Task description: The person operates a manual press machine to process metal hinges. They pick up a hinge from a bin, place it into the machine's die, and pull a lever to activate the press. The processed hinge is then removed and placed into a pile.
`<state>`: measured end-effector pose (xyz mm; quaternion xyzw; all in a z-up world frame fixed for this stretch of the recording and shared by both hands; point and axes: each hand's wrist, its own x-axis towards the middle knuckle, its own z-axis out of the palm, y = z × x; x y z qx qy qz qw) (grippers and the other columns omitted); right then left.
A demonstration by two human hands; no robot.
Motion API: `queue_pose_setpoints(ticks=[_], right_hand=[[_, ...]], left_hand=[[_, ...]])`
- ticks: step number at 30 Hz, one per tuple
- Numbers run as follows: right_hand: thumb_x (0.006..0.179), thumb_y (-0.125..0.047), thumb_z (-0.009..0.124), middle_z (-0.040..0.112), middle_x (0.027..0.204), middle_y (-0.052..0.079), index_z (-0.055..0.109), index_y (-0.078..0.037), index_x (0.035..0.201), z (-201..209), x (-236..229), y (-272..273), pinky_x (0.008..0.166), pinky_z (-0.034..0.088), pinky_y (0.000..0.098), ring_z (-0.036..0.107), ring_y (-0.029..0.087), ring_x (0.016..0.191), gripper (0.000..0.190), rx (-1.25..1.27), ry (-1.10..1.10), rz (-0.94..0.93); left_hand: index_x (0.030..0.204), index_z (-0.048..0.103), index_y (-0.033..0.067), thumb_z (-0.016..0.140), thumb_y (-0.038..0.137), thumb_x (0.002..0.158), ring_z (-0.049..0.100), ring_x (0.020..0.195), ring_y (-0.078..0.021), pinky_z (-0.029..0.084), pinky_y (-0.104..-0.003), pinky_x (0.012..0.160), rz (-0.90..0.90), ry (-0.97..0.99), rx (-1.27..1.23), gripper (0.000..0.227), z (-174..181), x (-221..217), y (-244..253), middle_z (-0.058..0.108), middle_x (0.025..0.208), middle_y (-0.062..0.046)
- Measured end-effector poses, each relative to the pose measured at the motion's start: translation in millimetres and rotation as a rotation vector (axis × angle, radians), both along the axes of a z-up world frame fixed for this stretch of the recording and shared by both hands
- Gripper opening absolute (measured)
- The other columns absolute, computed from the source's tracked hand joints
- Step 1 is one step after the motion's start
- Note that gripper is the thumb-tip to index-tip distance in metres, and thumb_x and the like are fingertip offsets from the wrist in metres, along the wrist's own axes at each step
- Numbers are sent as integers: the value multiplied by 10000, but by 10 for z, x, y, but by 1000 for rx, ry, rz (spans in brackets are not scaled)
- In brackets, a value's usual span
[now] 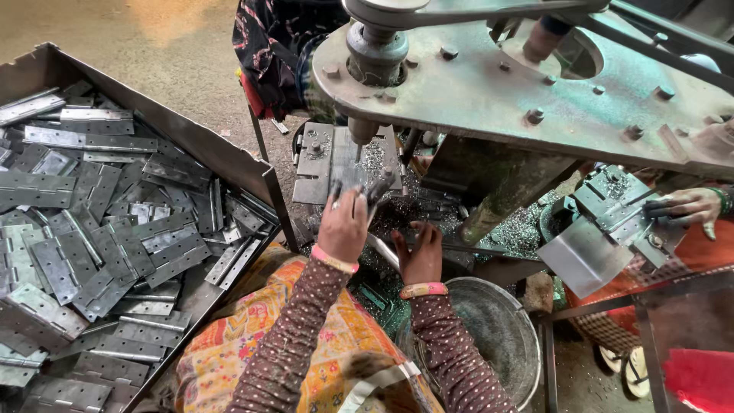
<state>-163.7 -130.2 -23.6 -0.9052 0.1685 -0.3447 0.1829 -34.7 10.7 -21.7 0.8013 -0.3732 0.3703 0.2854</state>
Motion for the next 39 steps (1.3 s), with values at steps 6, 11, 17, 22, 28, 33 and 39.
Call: queue_pose_setpoints(ticks=[6,11,17,22,28,33,39], right_hand=[[926,-529,643,560,1179,235,539,-30,1187,21,-11,5,812,560,463,645,389,967,572,120,124,-30],[910,-558,617,554,1191,191,547,-50,1159,90,-2,46,756,573,422,676,305,881,570,158,164,-18],[919,-552,625,571,1195,155,577,-53,1148,85,4,57,791,557,418,679,298,889,551,143,204,17],[851,-551,701,586,1179,174,586,-47,1140,-75,-31,1,808,557,435,666,366,997,593,31,275,73],[789,-447,802,644,1152,231,577,-42,1209,-907,-419,61,817,549,490,669,428,991,625,117,721,92],[806,-407,817,709,1020,233,582,-50,1162,-945,-266,-36,825,543,503,683,426,987,556,210,915,139],[777,-466,825,710,986,216,598,-39,1073,-523,261,-281,802,555,509,699,410,927,567,103,1036,182]], left_hand=[[1232,564,45,600,235,962,647,1007,-237,468,-500,1009,197,317,495,332,58,407,-268,609,1245,-148],[1383,532,93,554,202,994,484,1389,-244,323,-410,1181,395,275,794,404,-30,431,-101,423,1564,-99],[1303,627,58,531,347,879,471,1329,-277,305,-535,1115,339,366,352,522,51,214,45,481,1469,-118],[1160,701,100,545,223,940,474,1404,-251,316,-564,1179,302,585,430,297,123,109,-115,518,1500,-57],[1003,733,99,556,279,891,460,1350,-310,286,-584,1131,351,387,349,276,171,236,19,539,1413,-97],[1192,694,92,501,196,1008,473,1393,-236,303,-540,1209,229,634,444,286,80,180,130,481,1571,-64],[1267,634,98,466,213,986,425,1395,-235,271,-534,1162,307,556,570,347,70,550,-134,442,1541,-70]])
